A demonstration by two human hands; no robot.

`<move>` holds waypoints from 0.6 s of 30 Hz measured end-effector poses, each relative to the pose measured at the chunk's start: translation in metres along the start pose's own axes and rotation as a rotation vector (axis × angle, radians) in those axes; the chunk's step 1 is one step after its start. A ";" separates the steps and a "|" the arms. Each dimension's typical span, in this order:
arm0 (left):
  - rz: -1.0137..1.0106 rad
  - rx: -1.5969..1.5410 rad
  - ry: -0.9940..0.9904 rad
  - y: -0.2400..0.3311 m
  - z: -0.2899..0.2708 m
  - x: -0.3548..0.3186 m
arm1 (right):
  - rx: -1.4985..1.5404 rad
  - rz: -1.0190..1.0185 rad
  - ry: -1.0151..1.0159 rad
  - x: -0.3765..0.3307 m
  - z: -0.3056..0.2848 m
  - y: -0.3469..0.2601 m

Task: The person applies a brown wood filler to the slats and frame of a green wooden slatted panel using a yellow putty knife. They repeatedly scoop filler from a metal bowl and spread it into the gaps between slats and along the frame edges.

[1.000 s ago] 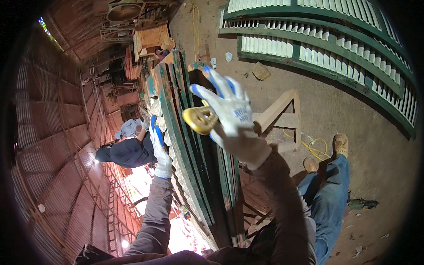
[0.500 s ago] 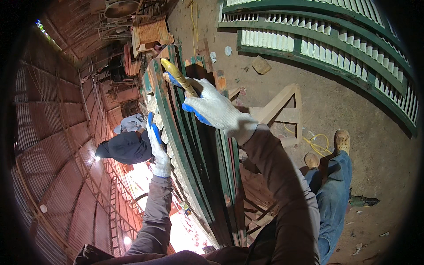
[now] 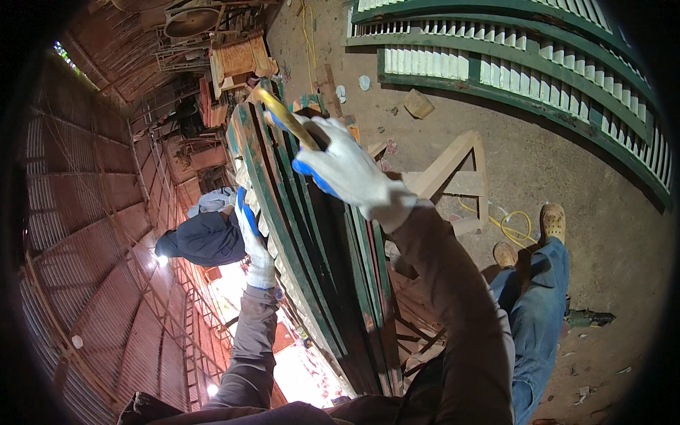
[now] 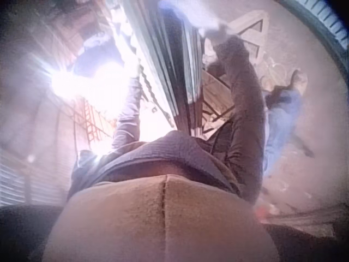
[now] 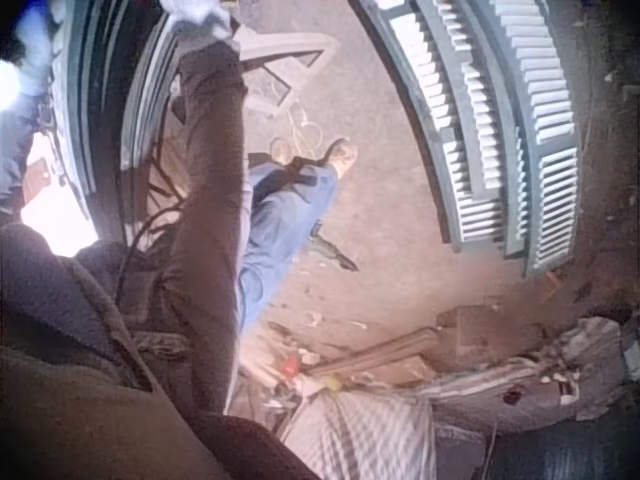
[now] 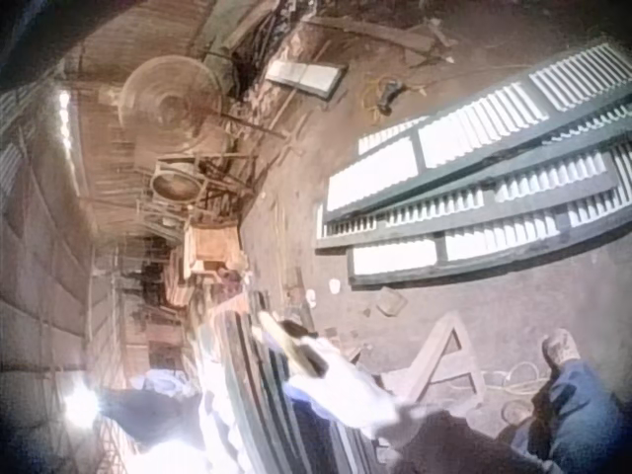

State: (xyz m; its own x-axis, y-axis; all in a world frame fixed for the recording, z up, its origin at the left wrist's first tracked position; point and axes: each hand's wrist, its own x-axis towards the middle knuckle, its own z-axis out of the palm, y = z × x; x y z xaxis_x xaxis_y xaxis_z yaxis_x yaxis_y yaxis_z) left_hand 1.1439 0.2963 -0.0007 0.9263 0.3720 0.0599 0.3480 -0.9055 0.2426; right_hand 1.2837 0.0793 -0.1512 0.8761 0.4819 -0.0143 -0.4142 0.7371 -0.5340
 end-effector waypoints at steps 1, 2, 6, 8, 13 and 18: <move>0.008 0.000 -0.006 0.001 0.000 0.000 | -0.100 -0.057 0.007 0.010 0.001 -0.006; 0.011 0.001 -0.011 0.003 0.000 -0.002 | -0.081 0.023 0.001 0.013 0.006 -0.018; 0.022 0.030 -0.022 0.008 -0.002 -0.002 | -0.017 0.161 -0.046 0.020 0.011 -0.029; 0.027 0.022 -0.023 0.014 0.001 0.000 | 0.045 0.271 -0.081 0.020 0.009 -0.024; -0.026 -0.024 -0.012 0.011 -0.001 -0.001 | 0.150 0.522 -0.007 -0.014 0.018 -0.022; 0.009 0.011 -0.026 0.010 -0.002 -0.003 | -0.367 -0.051 -0.065 -0.039 0.007 -0.005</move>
State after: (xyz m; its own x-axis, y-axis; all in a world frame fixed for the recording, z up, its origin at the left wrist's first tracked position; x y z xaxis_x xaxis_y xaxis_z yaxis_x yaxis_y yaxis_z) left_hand 1.1446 0.2870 0.0032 0.9327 0.3589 0.0364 0.3415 -0.9110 0.2312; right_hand 1.2502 0.0602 -0.1415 0.8710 0.4867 0.0676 -0.2442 0.5481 -0.8000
